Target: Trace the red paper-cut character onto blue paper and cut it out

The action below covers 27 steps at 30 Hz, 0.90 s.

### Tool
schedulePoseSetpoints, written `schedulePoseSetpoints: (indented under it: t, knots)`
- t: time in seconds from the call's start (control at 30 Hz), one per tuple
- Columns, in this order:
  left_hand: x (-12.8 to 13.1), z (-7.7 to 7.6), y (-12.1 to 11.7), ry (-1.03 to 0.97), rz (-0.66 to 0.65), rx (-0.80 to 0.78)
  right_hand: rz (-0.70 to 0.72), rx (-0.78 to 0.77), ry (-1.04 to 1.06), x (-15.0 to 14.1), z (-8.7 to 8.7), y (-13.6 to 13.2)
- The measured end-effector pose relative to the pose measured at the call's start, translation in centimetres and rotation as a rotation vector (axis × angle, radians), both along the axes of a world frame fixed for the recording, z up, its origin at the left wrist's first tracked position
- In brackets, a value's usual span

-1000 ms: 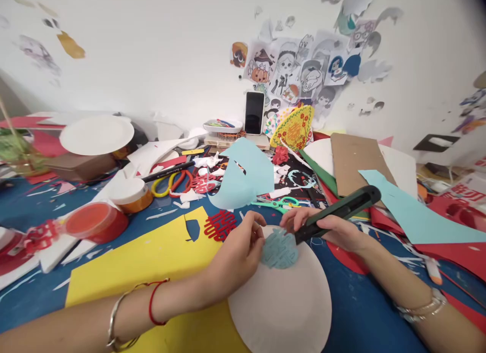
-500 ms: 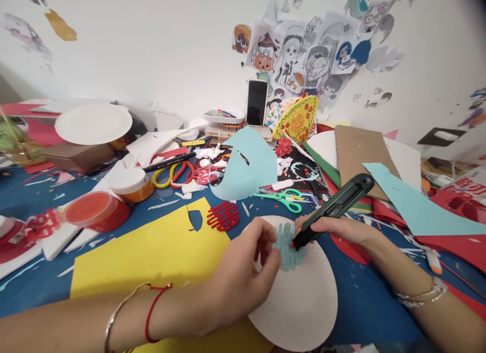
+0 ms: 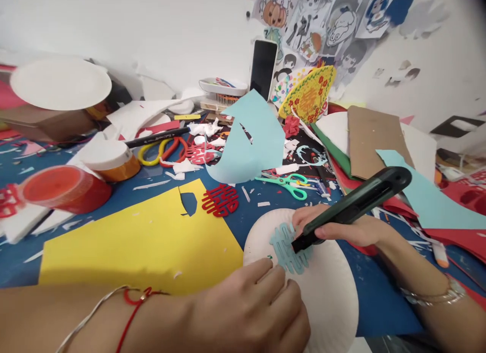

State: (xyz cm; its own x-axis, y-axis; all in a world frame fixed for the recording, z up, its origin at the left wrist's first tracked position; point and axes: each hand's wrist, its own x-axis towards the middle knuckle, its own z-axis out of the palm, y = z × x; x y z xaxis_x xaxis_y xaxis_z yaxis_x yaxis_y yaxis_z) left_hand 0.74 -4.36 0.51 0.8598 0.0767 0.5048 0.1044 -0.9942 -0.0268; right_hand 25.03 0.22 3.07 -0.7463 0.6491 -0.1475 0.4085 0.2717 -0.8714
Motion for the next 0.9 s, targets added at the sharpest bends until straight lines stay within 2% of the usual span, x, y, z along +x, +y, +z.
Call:
schedulePoseSetpoints:
  t: [0.17, 0.37, 0.5, 0.67, 0.9]
  knots:
    - [-0.6, -0.4, 0.2, 0.005, 0.160, 0.031, 0.049, -0.057, -0.012, 0.0, 0.3, -0.1]
    - [-1.3, 0.3, 1.9, 0.030, 0.237, -0.131, -0.041, 0.079, 0.033, 0.1, 0.5, -0.1]
    - [-1.7, 0.2, 3.3, 0.140, 0.246, -0.196, -0.141, 0.161, 0.084, -0.3, -0.3, 0.1]
    - [-1.8, -0.1, 4.7, 0.232, 0.190, -0.217, -0.089, 0.276, 0.126, -1.2, -1.9, 0.9]
    - [-2.0, 0.6, 5.6, 0.263, 0.116, -0.305, -0.113, 0.279, 0.195, -1.9, -2.8, 1.0]
